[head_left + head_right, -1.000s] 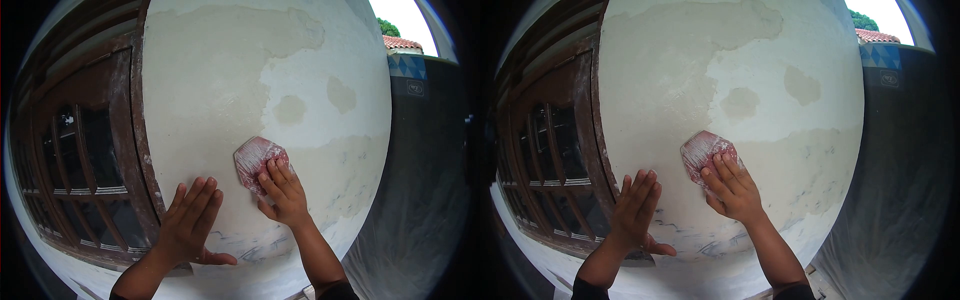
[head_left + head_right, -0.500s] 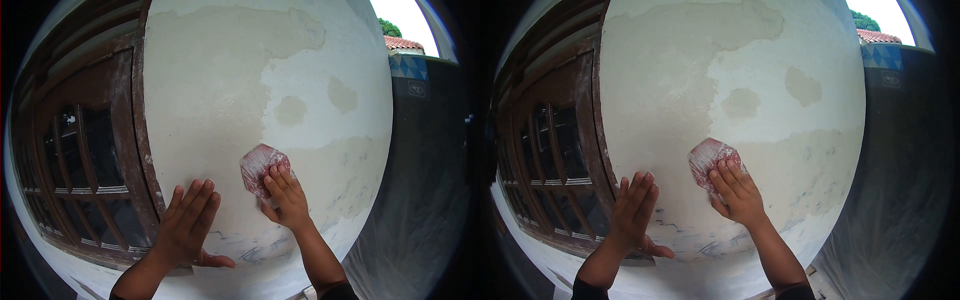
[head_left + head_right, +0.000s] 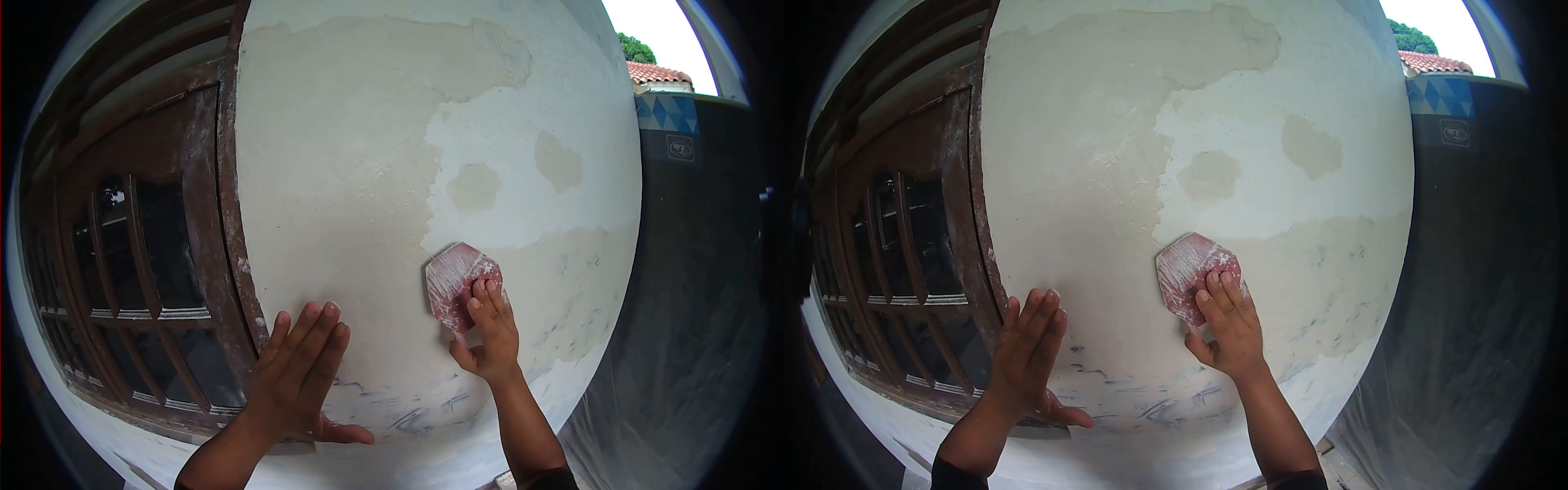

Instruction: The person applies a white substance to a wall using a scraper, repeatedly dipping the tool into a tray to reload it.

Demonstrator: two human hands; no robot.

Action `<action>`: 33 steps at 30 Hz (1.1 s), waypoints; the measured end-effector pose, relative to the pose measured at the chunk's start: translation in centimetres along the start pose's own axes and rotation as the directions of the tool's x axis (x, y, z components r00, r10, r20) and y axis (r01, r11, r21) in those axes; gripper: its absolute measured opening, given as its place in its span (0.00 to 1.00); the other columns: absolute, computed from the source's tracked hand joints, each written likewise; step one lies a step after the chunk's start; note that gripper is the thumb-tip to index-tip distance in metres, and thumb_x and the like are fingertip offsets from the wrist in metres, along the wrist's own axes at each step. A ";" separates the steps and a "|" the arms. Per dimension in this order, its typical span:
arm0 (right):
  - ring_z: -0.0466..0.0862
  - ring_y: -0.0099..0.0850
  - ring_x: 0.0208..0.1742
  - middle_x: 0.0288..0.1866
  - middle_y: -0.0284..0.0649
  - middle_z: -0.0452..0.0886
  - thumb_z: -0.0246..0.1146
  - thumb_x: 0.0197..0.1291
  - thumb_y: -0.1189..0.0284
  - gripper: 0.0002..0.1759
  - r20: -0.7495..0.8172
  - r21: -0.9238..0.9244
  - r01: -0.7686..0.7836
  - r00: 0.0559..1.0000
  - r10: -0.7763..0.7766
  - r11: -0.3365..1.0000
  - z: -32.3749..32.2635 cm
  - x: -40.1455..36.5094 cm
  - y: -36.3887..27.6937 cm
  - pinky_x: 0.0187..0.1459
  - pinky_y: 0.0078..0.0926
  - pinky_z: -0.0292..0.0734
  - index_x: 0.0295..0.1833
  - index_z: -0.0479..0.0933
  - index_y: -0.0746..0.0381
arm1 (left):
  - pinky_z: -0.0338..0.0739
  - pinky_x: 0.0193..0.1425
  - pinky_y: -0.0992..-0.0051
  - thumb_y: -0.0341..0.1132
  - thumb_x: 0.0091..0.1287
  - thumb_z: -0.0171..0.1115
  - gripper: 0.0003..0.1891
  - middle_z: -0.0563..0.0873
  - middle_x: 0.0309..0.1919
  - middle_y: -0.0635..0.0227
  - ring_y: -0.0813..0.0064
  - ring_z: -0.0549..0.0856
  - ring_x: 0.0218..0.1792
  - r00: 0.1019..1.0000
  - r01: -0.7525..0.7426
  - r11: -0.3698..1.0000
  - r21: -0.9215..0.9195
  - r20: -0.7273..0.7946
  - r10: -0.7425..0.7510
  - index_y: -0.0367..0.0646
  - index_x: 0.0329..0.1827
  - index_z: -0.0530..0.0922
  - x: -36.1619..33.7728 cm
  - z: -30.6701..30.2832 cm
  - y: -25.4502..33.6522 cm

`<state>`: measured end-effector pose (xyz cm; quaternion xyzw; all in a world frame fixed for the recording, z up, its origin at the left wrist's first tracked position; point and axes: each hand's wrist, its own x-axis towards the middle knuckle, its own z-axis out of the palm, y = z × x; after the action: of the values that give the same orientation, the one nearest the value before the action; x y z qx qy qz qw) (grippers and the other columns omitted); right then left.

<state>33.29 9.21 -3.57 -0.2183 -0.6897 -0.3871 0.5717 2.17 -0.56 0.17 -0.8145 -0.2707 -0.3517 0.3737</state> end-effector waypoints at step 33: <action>0.75 0.44 0.73 0.67 0.47 0.80 0.71 0.51 0.70 0.34 -0.050 0.070 -0.011 0.999 0.015 0.997 0.1 0.0 -0.1 0.67 0.42 0.72 0.66 0.75 0.61 | 0.47 0.82 0.49 0.84 0.52 0.54 0.64 0.66 0.75 0.44 0.49 0.63 0.79 1.000 0.014 1.000 0.007 0.023 -0.014 0.31 0.75 0.63 0.2 1.0 0.1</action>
<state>33.12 9.25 -3.59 -0.1930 -0.6867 -0.3643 0.5987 2.71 0.25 -0.24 -0.8153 -0.2819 -0.3440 0.3708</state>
